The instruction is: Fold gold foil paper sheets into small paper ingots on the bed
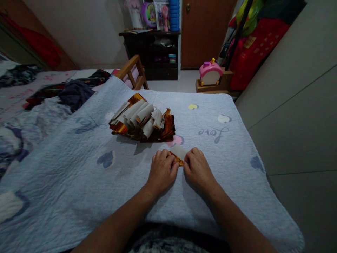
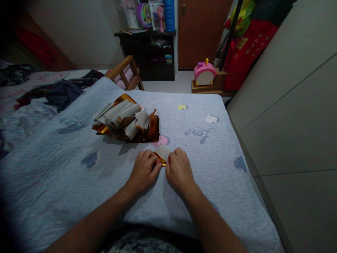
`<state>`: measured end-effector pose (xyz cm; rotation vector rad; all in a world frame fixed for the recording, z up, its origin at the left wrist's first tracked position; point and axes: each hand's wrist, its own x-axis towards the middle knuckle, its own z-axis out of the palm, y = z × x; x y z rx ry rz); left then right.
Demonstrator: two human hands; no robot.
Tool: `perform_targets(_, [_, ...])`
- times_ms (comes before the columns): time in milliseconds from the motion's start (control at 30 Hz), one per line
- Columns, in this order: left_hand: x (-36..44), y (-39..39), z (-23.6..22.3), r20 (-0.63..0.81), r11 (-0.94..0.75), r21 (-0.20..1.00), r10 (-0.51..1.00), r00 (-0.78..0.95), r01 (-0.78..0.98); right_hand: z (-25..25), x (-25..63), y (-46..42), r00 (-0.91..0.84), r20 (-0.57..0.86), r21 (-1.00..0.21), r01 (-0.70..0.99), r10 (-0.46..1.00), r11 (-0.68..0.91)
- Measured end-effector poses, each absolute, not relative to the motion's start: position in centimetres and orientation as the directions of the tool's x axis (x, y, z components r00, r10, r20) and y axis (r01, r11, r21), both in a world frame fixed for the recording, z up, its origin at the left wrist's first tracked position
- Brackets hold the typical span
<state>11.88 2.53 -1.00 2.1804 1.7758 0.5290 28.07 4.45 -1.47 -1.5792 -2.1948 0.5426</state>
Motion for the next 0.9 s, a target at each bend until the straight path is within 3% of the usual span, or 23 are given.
perform_targets(333, [12.13, 2.44, -0.99, 0.087, -0.144, 0.404, 0.989, 0.119, 0.903, -1.12, 28.1, 4.03, -0.255, 0.095, -0.437, 0.858, 0.962, 0.271])
perform_targets(900, [11.38, 2.56, -1.24, 0.073, -0.19, 0.44, 0.982, 0.176, 0.878, -1.37, 28.26, 4.05, -0.241, 0.117, -0.441, 0.857, 0.963, 0.268])
